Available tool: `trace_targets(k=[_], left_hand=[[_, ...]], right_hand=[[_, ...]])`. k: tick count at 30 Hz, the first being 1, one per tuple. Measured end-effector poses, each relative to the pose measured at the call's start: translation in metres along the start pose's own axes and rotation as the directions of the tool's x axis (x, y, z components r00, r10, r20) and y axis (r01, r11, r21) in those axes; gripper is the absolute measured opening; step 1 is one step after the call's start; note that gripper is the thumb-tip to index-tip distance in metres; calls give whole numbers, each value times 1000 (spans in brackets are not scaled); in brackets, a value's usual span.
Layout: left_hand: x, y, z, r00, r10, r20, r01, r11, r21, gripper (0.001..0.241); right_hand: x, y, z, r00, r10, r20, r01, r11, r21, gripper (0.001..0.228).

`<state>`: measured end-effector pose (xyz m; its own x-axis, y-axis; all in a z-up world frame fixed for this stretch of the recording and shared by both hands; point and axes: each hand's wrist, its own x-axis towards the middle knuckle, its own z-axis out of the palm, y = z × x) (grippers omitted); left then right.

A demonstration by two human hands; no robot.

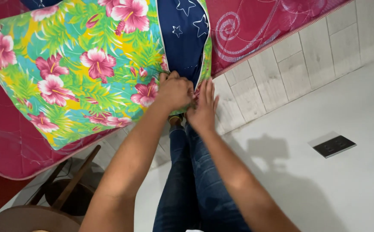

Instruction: The person inserts a blue pillow with star patterns into a floral pillowcase on a bed. They align the corners, push the pillow inside, and zip the case closed. The person then smooths the pillowcase and places the finished pillow on the bed.

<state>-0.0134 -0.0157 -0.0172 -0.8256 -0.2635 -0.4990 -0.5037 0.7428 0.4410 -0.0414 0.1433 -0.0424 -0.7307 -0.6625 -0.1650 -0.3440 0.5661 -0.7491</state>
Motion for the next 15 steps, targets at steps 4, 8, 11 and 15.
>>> trace_targets(k=[4, 8, 11, 15], left_hand=[[-6, 17, -7, 997, -76, 31, 75, 997, 30, 14], [-29, 25, 9, 996, -16, -91, 20, 998, 52, 21], [-32, 15, 19, 977, 25, -212, -20, 999, 26, 12], [-51, 14, 12, 912, 64, -405, -159, 966, -205, 12]], right_hand=[[-18, -9, 6, 980, 62, -187, -84, 990, -113, 57], [-33, 17, 20, 991, 85, -102, -105, 972, -210, 34], [-29, 28, 25, 991, -27, -131, 0, 979, -202, 21], [-26, 13, 16, 980, -35, -194, 26, 998, -49, 14]])
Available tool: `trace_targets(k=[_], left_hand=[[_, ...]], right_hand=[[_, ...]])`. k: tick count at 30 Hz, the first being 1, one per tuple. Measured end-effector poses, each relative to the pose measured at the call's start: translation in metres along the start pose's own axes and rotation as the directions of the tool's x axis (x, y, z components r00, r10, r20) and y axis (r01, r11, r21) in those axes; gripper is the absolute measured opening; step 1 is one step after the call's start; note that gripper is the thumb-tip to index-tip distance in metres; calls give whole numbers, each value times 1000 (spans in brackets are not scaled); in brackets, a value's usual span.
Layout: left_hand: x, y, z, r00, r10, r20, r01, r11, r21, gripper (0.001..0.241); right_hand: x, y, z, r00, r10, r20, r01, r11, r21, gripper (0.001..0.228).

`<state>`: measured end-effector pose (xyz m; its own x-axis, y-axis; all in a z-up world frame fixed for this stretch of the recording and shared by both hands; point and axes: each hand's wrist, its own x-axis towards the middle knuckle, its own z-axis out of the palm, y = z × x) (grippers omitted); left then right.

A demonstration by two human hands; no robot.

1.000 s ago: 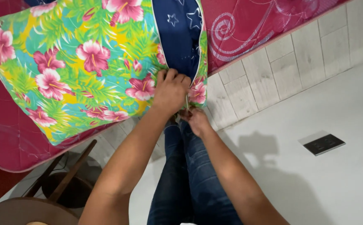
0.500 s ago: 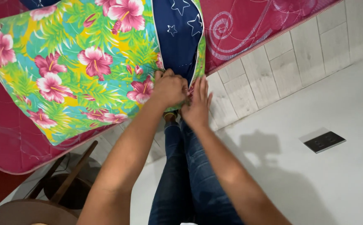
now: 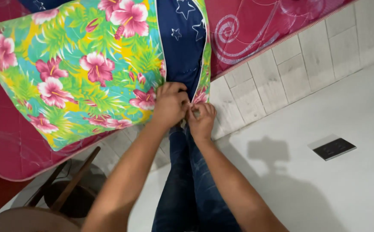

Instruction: The person inserts a blue pillow with star patterns into a floral pillowcase on a bed. They align the corners, push the pillow inside, and zip the case closed. The person then smooths the pillowcase and places the finished pillow on the bed.

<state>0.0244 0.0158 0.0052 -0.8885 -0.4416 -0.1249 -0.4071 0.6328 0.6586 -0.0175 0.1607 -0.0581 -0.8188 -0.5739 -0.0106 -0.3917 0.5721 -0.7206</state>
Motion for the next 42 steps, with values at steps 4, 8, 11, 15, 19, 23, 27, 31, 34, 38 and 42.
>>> trace_targets(k=[4, 8, 11, 15, 19, 23, 27, 31, 34, 38, 42], left_hand=[[-14, 22, 4, 954, -24, -298, 10, 999, -47, 13], [1, 34, -25, 961, 49, -271, -42, 999, 33, 14], [33, 27, -40, 958, 146, -247, -107, 981, 161, 20], [60, 23, -52, 984, -40, -171, 82, 966, 244, 19], [64, 10, -48, 989, 122, -81, -87, 933, 349, 18], [54, -12, -28, 979, 206, 1, -182, 861, 475, 23], [66, -18, -24, 949, -72, 306, -60, 914, 401, 26], [87, -23, -27, 860, -183, 476, 4, 936, 353, 28], [82, -18, -35, 888, -220, 403, 56, 923, 381, 21], [82, -11, -49, 993, 3, 115, -36, 957, 287, 12], [95, 4, -74, 996, -82, 40, 68, 961, 270, 14]], right_hand=[[10, -5, -2, 997, -57, -48, 61, 994, 91, 15], [19, -13, -20, 990, -137, -27, 140, 980, 139, 22], [22, -26, -34, 990, -124, 63, 108, 972, 207, 22], [14, -28, -36, 992, -75, 106, 48, 971, 235, 19], [13, -24, -36, 989, -83, 119, 55, 974, 218, 19], [23, -15, -43, 965, -78, 250, 46, 990, 133, 21], [61, -43, -45, 973, -56, 224, 55, 998, 14, 27], [89, -12, 16, 967, -8, 255, 22, 998, -53, 26], [91, 0, 27, 949, 42, 313, -27, 998, -53, 14], [85, -31, -13, 944, 89, 319, -121, 989, 81, 15], [65, -64, -43, 937, 173, 303, -262, 922, 285, 22]])
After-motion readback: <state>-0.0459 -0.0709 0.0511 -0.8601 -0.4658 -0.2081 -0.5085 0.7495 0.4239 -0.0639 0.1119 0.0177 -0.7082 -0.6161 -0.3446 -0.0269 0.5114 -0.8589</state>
